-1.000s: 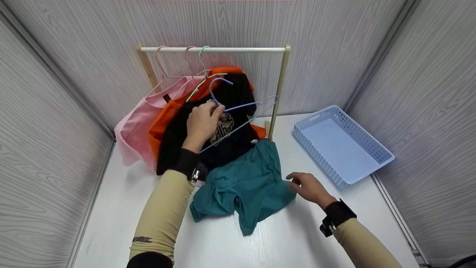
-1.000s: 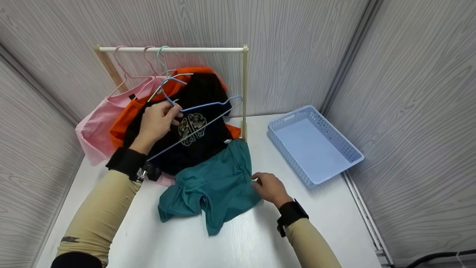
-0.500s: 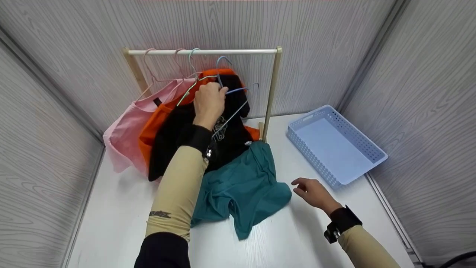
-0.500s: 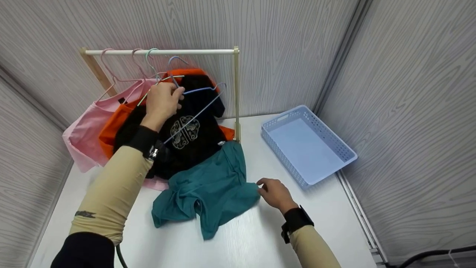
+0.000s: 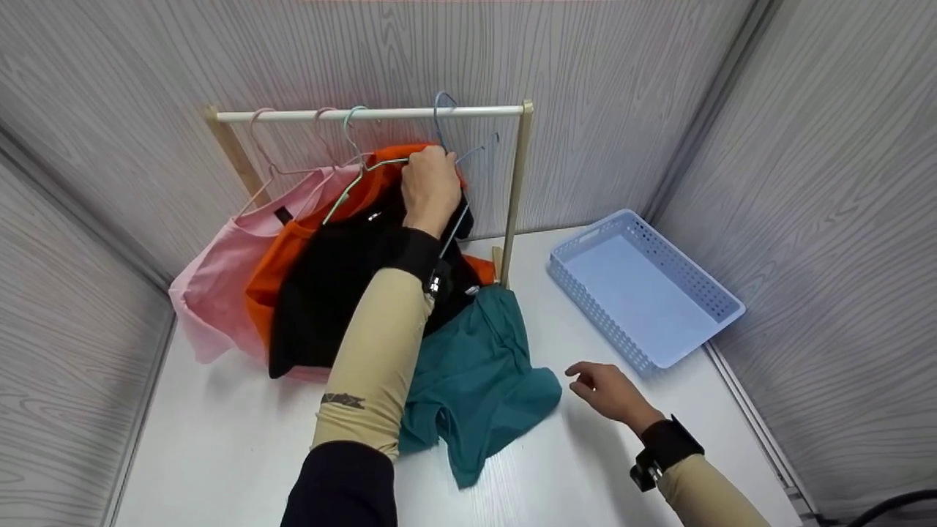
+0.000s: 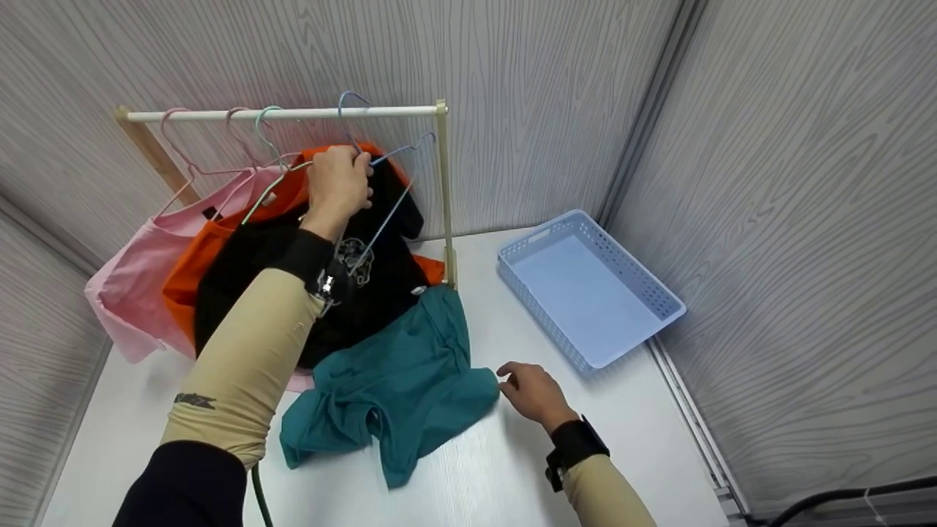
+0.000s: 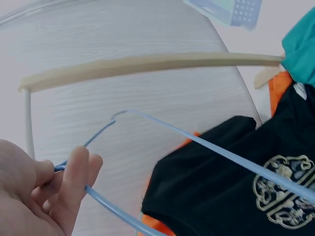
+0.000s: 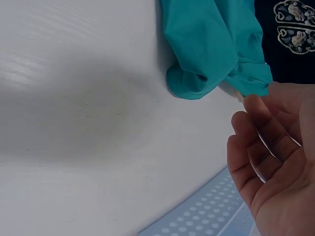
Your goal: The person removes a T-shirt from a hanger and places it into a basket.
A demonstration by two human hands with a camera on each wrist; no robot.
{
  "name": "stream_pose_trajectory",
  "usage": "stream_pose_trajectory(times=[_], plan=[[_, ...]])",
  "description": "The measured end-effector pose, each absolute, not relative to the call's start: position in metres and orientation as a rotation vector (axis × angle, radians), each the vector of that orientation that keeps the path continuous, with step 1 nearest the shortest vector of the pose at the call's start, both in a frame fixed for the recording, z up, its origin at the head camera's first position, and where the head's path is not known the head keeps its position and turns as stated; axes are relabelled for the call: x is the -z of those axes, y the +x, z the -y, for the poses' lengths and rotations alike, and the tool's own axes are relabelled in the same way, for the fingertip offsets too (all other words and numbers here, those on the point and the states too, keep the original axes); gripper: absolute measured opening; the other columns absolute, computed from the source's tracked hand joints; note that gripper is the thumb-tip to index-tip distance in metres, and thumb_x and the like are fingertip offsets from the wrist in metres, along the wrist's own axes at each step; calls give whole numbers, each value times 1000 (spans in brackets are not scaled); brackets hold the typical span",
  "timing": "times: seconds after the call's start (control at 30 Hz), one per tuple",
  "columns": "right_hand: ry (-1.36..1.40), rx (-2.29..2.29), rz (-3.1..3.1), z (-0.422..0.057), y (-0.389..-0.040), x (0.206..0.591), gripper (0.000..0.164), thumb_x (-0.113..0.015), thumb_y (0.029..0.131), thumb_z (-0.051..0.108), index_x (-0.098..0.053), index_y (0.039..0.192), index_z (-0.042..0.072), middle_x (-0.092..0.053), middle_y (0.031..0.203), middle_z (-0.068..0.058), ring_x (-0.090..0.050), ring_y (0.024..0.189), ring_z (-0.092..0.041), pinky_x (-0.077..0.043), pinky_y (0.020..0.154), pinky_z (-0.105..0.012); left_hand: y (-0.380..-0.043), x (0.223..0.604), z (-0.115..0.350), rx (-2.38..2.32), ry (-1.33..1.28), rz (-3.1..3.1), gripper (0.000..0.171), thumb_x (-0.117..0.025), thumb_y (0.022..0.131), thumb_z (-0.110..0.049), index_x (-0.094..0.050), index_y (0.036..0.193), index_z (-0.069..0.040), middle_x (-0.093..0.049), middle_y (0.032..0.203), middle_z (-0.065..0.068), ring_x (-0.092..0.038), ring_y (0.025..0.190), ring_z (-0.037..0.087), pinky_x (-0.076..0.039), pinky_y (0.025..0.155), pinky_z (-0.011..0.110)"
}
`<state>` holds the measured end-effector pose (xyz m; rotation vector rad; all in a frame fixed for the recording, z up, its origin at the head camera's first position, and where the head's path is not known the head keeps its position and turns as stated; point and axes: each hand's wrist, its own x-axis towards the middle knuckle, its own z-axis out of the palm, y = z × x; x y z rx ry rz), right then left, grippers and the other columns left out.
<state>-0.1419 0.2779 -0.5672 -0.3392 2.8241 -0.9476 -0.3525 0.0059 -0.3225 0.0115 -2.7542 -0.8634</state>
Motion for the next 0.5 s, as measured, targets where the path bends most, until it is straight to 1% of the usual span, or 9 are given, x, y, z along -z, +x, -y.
stream_pose_trajectory(times=[0.13,0.3,0.47,0.5], plan=[[-345,961,-2807,-275,-140,570,23,-59,96,14,-66,118,10,-67,85,0,-56,73,-10,-46,67,-30,-354,326,-17,877,14,2791,33,-50,102,-31,-70,110,-6,-71,110,13,-69,97,29,-56,77,38],[-346,1012,-2786,-272,-138,575,22,-59,96,12,-66,117,8,-68,85,-2,-58,73,-11,-47,66,-30,-354,333,-28,906,33,2848,32,-49,102,-30,-68,114,-8,-70,115,12,-67,102,27,-55,80,38],[-336,1015,-2772,-272,-139,580,23,-58,97,13,-66,118,7,-67,85,-2,-58,72,-11,-47,66,-30,-353,338,-29,881,-48,2856,27,-49,102,-25,-70,110,-10,-70,113,10,-67,101,28,-55,80,40],[-334,1014,-2767,-272,-139,581,24,-58,97,13,-66,118,7,-67,85,-2,-58,72,-11,-47,66,-30,-353,339,-28,872,-67,2860,26,-49,102,-24,-70,107,-10,-71,110,10,-67,100,27,-55,80,40]])
